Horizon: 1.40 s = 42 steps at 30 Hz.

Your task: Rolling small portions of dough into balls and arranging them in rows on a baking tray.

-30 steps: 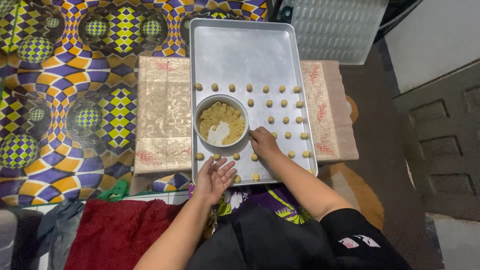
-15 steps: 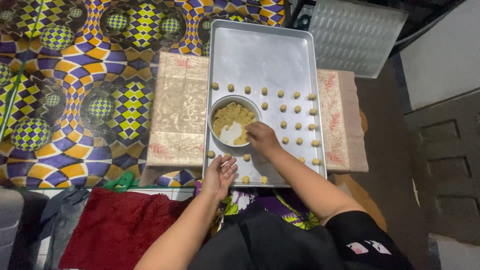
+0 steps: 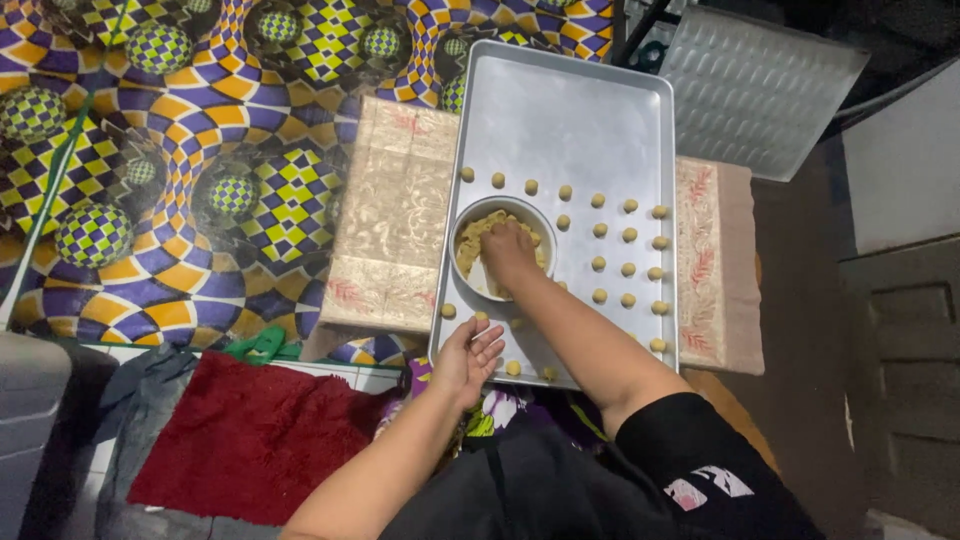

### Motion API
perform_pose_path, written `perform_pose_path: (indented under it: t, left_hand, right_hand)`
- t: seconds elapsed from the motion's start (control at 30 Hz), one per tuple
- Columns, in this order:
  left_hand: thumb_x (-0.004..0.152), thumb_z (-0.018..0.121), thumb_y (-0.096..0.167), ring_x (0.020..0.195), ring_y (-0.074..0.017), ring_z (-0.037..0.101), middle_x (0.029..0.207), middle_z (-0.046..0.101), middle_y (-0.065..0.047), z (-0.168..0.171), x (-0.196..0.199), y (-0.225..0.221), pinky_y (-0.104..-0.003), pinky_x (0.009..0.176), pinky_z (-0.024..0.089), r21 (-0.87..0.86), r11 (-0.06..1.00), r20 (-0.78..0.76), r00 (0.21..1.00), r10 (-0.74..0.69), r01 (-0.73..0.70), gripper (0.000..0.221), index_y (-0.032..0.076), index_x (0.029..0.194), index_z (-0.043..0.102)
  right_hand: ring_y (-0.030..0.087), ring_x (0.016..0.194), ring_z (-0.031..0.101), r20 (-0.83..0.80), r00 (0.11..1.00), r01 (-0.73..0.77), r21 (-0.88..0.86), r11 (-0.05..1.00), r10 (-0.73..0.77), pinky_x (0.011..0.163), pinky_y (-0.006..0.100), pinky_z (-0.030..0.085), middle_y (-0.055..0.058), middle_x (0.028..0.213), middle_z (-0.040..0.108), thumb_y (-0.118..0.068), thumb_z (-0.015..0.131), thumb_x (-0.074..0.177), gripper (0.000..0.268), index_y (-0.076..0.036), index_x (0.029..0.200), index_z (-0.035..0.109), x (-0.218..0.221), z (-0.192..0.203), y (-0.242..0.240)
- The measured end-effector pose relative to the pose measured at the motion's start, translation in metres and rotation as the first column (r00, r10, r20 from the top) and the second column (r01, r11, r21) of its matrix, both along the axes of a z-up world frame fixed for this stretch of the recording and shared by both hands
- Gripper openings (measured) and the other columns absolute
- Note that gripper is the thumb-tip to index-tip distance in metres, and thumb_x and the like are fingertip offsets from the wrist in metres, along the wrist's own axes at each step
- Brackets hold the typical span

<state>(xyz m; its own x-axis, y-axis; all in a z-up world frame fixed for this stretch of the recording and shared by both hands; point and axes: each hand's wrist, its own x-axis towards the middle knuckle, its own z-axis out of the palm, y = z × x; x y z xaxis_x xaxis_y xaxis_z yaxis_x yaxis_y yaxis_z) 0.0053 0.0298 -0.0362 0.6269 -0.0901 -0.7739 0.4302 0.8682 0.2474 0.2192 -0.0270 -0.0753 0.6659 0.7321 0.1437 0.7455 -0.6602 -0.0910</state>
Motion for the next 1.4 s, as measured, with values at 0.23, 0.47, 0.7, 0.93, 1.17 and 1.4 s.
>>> perform_pose_path:
  t: [0.23,0.47,0.7,0.93,1.17,1.4]
  left_hand:
    - [0.099,0.052,0.052,0.113,-0.0163,0.066,0.131,0.07,-0.001,-0.008,0.004,0.002,-0.027,0.088,0.044,0.002,1.0,0.004,1.0,-0.014,0.014,0.039,0.024,0.127,0.057]
    - [0.098,0.053,0.052,0.108,-0.015,0.067,0.129,0.071,0.0,0.0,0.001,0.001,-0.026,0.082,0.046,0.012,1.0,0.013,1.0,-0.026,0.026,0.039,0.024,0.125,0.057]
    - [0.099,0.055,0.051,0.111,-0.0144,0.066,0.13,0.071,0.001,-0.018,0.003,0.001,-0.027,0.089,0.043,0.011,1.0,0.008,1.0,0.008,-0.008,0.038,0.024,0.125,0.059]
    - [0.097,0.058,0.049,0.105,-0.0143,0.067,0.122,0.072,0.001,-0.018,0.009,0.003,-0.028,0.088,0.044,0.014,0.998,0.013,0.998,0.068,-0.068,0.037,0.023,0.123,0.059]
    - [0.097,0.059,0.047,0.103,-0.0146,0.068,0.12,0.073,-0.001,-0.014,0.008,0.003,-0.027,0.088,0.045,0.032,0.996,-0.002,0.996,0.084,-0.084,0.037,0.021,0.123,0.06]
    - [0.097,0.059,0.048,0.105,-0.0153,0.067,0.122,0.072,-0.002,-0.016,0.009,0.007,-0.028,0.088,0.045,0.026,0.996,-0.002,0.996,0.088,-0.088,0.038,0.021,0.124,0.06]
  right_hand:
    - [0.031,0.09,0.063,-0.087,0.993,0.074,-0.084,0.994,-0.081,0.075,0.045,0.054,0.008,0.082,0.068,-0.027,0.076,0.077,0.015,-0.013,0.082,0.076,0.011,-0.001,0.0]
    - [0.032,0.085,0.066,-0.084,0.98,0.173,-0.08,0.982,-0.179,0.072,0.046,0.056,0.012,0.078,0.07,-0.024,0.072,0.079,0.015,-0.01,0.082,0.078,0.008,-0.029,0.003]
    - [0.037,0.089,0.071,-0.37,0.874,0.27,-0.17,0.948,-0.315,0.076,0.048,0.057,0.016,0.083,0.073,-0.023,0.074,0.08,0.018,-0.007,0.086,0.08,0.008,0.003,-0.011]
    - [0.037,0.099,0.072,-0.661,0.63,0.458,-0.107,0.883,-0.407,0.083,0.048,0.058,0.014,0.093,0.076,-0.025,0.08,0.077,0.023,-0.011,0.096,0.08,0.01,0.047,-0.034]
    - [0.042,0.095,0.072,-0.41,0.9,0.106,-0.127,0.986,-0.149,0.083,0.05,0.061,0.022,0.091,0.073,-0.017,0.079,0.082,0.022,-0.003,0.098,0.079,-0.022,0.048,-0.025]
    - [0.043,0.102,0.072,-0.528,0.828,0.138,-0.134,0.981,-0.189,0.09,0.05,0.058,0.021,0.097,0.076,-0.02,0.077,0.078,0.028,-0.006,0.103,0.08,-0.018,0.03,-0.024]
